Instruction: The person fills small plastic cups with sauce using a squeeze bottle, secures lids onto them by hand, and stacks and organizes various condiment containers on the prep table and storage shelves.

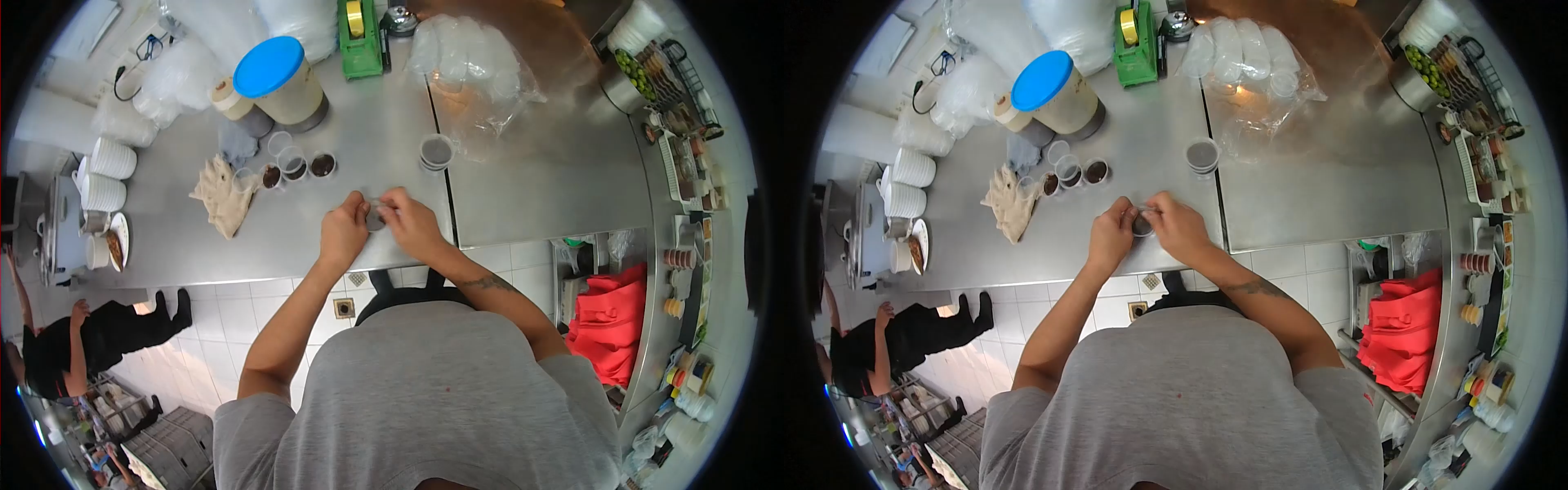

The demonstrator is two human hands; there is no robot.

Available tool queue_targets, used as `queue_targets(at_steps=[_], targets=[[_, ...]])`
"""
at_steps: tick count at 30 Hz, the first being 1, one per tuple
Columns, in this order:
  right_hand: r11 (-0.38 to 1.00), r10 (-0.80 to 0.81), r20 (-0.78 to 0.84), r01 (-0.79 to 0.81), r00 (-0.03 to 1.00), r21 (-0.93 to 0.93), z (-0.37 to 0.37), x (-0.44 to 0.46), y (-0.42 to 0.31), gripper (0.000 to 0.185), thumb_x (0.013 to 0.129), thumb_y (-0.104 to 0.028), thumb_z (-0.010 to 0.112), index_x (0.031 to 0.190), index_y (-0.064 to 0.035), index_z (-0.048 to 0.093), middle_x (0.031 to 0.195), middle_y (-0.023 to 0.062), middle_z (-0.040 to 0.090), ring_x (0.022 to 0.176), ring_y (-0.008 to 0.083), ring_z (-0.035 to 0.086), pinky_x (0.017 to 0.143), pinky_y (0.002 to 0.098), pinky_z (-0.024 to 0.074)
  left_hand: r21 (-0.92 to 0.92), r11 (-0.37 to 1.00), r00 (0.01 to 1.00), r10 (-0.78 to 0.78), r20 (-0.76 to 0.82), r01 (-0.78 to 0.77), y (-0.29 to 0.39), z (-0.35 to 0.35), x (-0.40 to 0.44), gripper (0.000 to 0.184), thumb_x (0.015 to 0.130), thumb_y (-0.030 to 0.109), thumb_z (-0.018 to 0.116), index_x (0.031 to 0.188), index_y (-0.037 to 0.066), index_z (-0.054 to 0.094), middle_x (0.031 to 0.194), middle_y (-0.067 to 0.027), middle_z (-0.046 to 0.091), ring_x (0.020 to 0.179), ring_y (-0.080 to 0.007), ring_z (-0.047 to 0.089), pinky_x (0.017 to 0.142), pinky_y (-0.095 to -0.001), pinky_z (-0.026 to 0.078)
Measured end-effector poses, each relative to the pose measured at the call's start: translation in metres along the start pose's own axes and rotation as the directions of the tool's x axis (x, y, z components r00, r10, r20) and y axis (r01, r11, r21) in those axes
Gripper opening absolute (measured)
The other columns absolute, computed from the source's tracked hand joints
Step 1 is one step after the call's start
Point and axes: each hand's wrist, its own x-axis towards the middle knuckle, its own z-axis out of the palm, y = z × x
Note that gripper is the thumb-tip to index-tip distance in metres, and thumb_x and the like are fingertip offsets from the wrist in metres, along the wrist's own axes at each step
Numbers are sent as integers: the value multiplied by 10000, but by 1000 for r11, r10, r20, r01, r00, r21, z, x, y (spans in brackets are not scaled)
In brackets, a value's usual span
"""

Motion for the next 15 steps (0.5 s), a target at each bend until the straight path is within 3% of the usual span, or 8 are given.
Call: queue_targets(at_steps=[1,4,5,7,10,13,15], targets=[[977,104,-24,-98,994,189,-9,-1,1,259,850,-172,656,1012,-36,506,767,92,583,674,290,604,663,409,472,-4,999,999,32,-41,-32,8,-4,6,169,941,156,561,841,20,550,571,-160,545,462,-233,542,484,-351,418],[949,300,-266,-314,916,-14,-48,-3,27,446,780,-225,749,1098,-41,498,881,98,593,765,284,634,710,411,504,-92,993,996,73,-53,-78,49,-19,36,125,916,147,579,861,38,551,646,-204,573,603,-369,584,538,-439,443],[964,197,-310,-241,930,-112,-53,5,27,496,756,-242,767,1120,-46,491,938,104,588,803,293,637,716,414,510,-133,988,996,75,-39,-80,65,-21,51,107,906,146,587,873,51,549,676,-219,590,666,-426,605,553,-478,452],[945,-15,-364,-106,931,-310,-64,27,28,599,710,-274,803,1164,-58,478,1054,117,578,881,312,643,727,420,521,-113,971,976,204,-81,-212,89,-10,75,87,896,138,594,898,55,569,685,-218,596,664,-418,612,565,-486,461],[903,141,-185,-203,973,-380,-59,46,32,676,697,-311,806,1218,-61,455,1157,128,537,927,332,631,744,431,526,-19,950,950,311,-10,-311,88,20,102,109,898,172,584,915,65,593,676,-203,616,647,-404,625,568,-496,467],[890,166,-160,-217,973,-400,-48,52,29,711,690,-336,804,1249,-69,453,1147,117,548,947,346,622,741,442,530,271,933,969,205,138,-236,89,17,107,168,926,210,560,893,53,611,744,-198,628,668,-400,623,613,-473,484],[907,127,-149,-175,981,-382,-43,55,28,708,694,-339,799,1261,-86,458,1145,107,555,944,337,626,729,436,534,311,927,978,196,76,-209,92,4,105,162,911,223,568,904,71,624,830,-184,629,720,-387,623,638,-474,485]])
